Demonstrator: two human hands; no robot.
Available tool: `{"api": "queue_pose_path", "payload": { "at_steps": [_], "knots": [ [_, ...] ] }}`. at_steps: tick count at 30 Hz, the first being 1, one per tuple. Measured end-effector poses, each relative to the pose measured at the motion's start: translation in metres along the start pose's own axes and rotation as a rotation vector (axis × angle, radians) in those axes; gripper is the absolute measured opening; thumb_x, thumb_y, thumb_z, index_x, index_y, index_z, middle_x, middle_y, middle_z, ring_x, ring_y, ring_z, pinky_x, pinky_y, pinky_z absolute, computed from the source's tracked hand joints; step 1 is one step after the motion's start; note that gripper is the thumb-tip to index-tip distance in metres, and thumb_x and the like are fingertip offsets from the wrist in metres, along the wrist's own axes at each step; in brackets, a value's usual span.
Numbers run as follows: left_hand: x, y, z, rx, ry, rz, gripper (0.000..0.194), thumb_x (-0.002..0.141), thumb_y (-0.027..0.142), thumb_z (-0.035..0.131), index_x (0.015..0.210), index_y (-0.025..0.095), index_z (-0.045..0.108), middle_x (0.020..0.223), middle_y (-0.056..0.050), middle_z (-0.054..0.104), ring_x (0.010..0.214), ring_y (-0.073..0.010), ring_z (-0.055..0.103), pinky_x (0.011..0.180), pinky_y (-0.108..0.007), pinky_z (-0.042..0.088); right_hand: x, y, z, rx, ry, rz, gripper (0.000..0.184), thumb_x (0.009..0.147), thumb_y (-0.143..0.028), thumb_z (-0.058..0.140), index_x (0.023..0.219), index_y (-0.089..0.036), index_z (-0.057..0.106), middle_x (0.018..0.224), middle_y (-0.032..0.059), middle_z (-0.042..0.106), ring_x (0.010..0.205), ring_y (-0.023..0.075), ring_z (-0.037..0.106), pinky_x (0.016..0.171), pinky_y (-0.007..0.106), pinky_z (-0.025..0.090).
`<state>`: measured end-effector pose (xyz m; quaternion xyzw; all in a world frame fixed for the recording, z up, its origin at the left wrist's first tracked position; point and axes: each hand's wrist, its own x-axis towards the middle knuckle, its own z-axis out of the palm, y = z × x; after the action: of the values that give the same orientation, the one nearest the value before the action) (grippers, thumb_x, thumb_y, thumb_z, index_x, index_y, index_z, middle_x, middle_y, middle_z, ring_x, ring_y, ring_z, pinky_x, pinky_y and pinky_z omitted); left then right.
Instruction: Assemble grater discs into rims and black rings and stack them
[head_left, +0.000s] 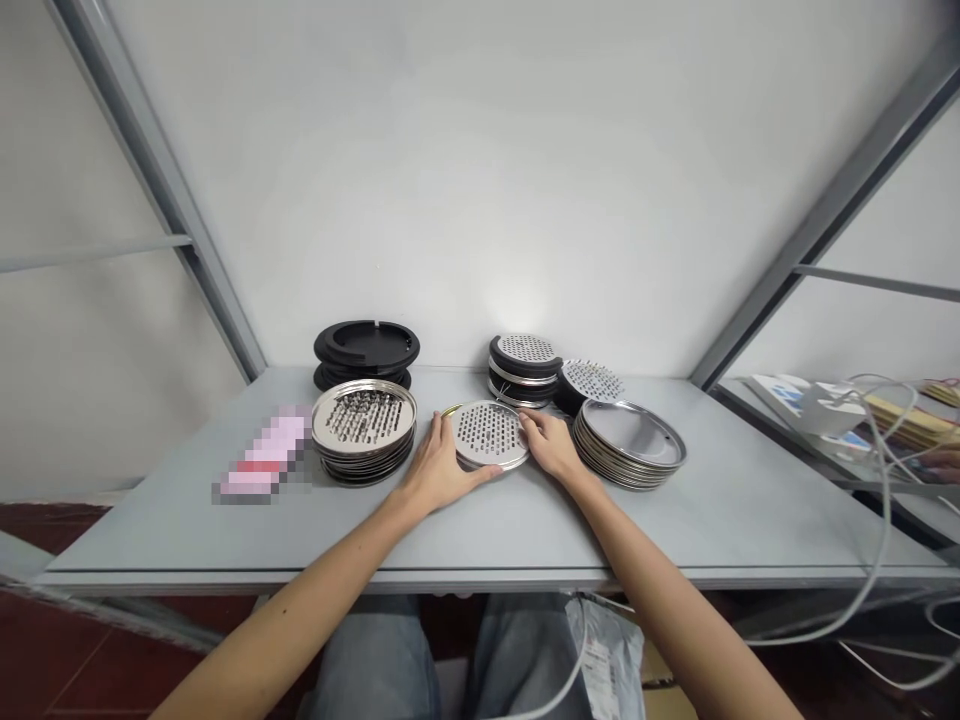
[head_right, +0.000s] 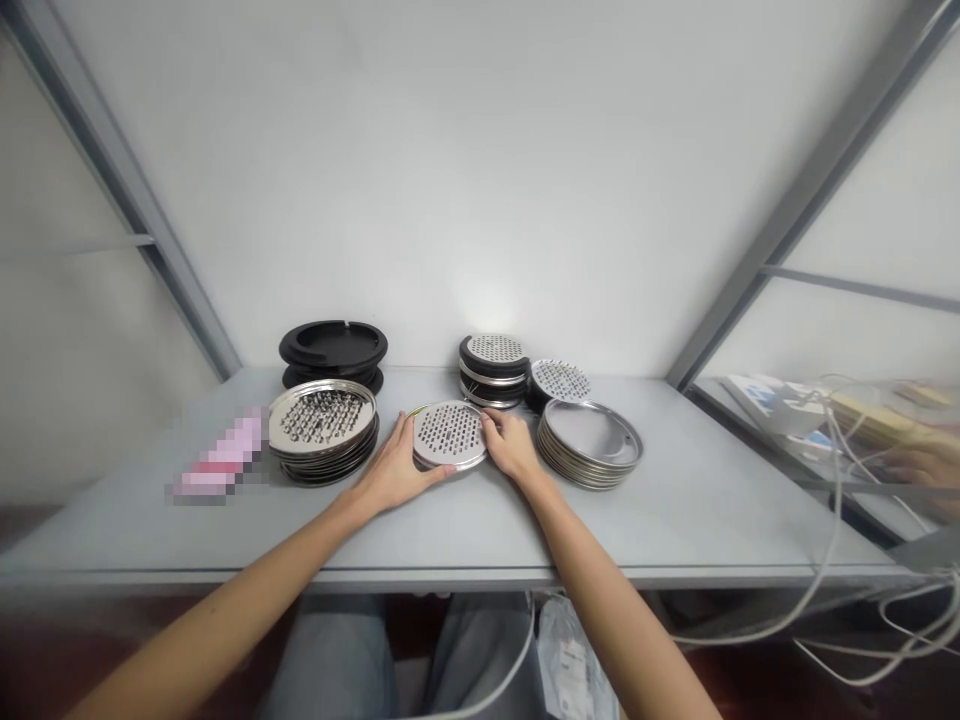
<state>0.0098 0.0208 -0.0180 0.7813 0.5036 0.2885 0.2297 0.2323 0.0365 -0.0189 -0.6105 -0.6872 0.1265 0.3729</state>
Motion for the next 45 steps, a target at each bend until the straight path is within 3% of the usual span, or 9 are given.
{"api": "queue_pose_path", "payload": {
  "at_steps": [5,9,14,20,25,30,35,38,45],
  "knots": [
    [0.000,0.004,-0.001,0.023,0.030,0.020,0.108,0.063,0.067,0.069,0.144,0.015,0.020,0.151,-0.021,0.023,0.142,-0.0366,0.019,0.114,-0.049,0.023,-0.002,0.000,-0.003,-0.009,0.028,0.011,0.043,0.091,-0.041,0.039,0.107,-0.016,0.070,0.103,0.0106,0.073,0.092,0.0252,0.067,0.081,0.032,0.046],
    [0.001,0.004,-0.002,0.008,0.058,0.043,0.113,0.063,0.064,0.071,0.145,0.014,0.012,0.153,-0.022,0.016,0.143,-0.0369,0.016,0.114,-0.050,0.023,-0.002,-0.002,-0.004,0.025,-0.018,-0.096,0.037,0.090,-0.030,0.037,0.105,-0.018,0.069,0.109,0.0065,0.071,0.097,0.0228,0.064,0.084,0.030,0.044],
    [0.001,0.002,-0.002,0.013,0.051,0.079,0.112,0.060,0.062,0.075,0.144,0.017,0.017,0.152,-0.020,0.018,0.142,-0.0375,0.016,0.113,-0.051,0.024,-0.003,-0.004,-0.004,-0.005,-0.090,-0.167,0.032,0.089,-0.024,0.036,0.080,-0.018,0.067,0.089,0.0059,0.071,0.085,0.0213,0.062,0.077,0.028,0.043],
    [0.002,-0.003,0.000,0.050,0.030,0.031,0.115,0.055,0.066,0.075,0.143,0.013,0.022,0.151,-0.024,0.022,0.141,-0.0398,0.019,0.113,-0.053,0.022,-0.004,-0.004,-0.002,-0.044,-0.079,-0.169,0.032,0.091,-0.030,0.036,0.072,-0.019,0.059,0.077,0.0042,0.066,0.072,0.0186,0.058,0.067,0.027,0.039],
    [0.002,-0.004,0.000,0.091,0.000,-0.003,0.113,0.054,0.069,0.073,0.139,0.010,0.029,0.147,-0.026,0.028,0.139,-0.0420,0.023,0.112,-0.052,0.022,-0.004,-0.003,0.000,-0.075,-0.096,-0.168,0.032,0.093,-0.034,0.036,0.071,-0.019,0.056,0.075,0.0043,0.065,0.072,0.0183,0.056,0.067,0.027,0.039],
    [0.002,-0.006,0.002,0.055,0.041,0.114,0.101,0.062,0.062,0.072,0.139,0.015,0.029,0.141,-0.020,0.039,0.135,-0.0363,0.033,0.110,-0.049,0.027,-0.003,-0.004,0.001,-0.105,-0.056,-0.200,0.030,0.093,-0.033,0.037,0.077,-0.018,0.058,0.083,0.0062,0.067,0.079,0.0197,0.059,0.073,0.029,0.042],
    [0.001,-0.009,0.005,0.110,0.000,0.074,0.106,0.068,0.064,0.066,0.146,0.011,0.016,0.151,-0.025,0.023,0.141,-0.0379,0.020,0.112,-0.052,0.021,-0.001,0.003,0.006,-0.125,-0.032,-0.178,0.029,0.090,-0.033,0.042,0.085,-0.017,0.066,0.101,0.0105,0.070,0.100,0.0251,0.062,0.089,0.036,0.045],
    [0.000,-0.009,0.004,0.125,-0.045,0.118,0.105,0.072,0.063,0.064,0.148,0.012,0.011,0.154,-0.023,0.018,0.143,-0.0361,0.014,0.114,-0.052,0.019,0.000,0.007,0.009,-0.139,-0.017,-0.160,0.030,0.088,-0.033,0.045,0.089,-0.016,0.070,0.113,0.0132,0.068,0.111,0.0281,0.059,0.095,0.040,0.043],
    [0.000,-0.005,0.000,0.126,-0.089,0.149,0.102,0.066,0.060,0.072,0.146,0.017,0.024,0.151,-0.022,0.026,0.141,-0.0376,0.022,0.112,-0.054,0.022,-0.002,0.004,0.005,-0.095,0.002,-0.158,0.030,0.088,-0.033,0.047,0.092,-0.017,0.072,0.105,0.0118,0.071,0.101,0.0272,0.064,0.090,0.039,0.047]
  ]
}}
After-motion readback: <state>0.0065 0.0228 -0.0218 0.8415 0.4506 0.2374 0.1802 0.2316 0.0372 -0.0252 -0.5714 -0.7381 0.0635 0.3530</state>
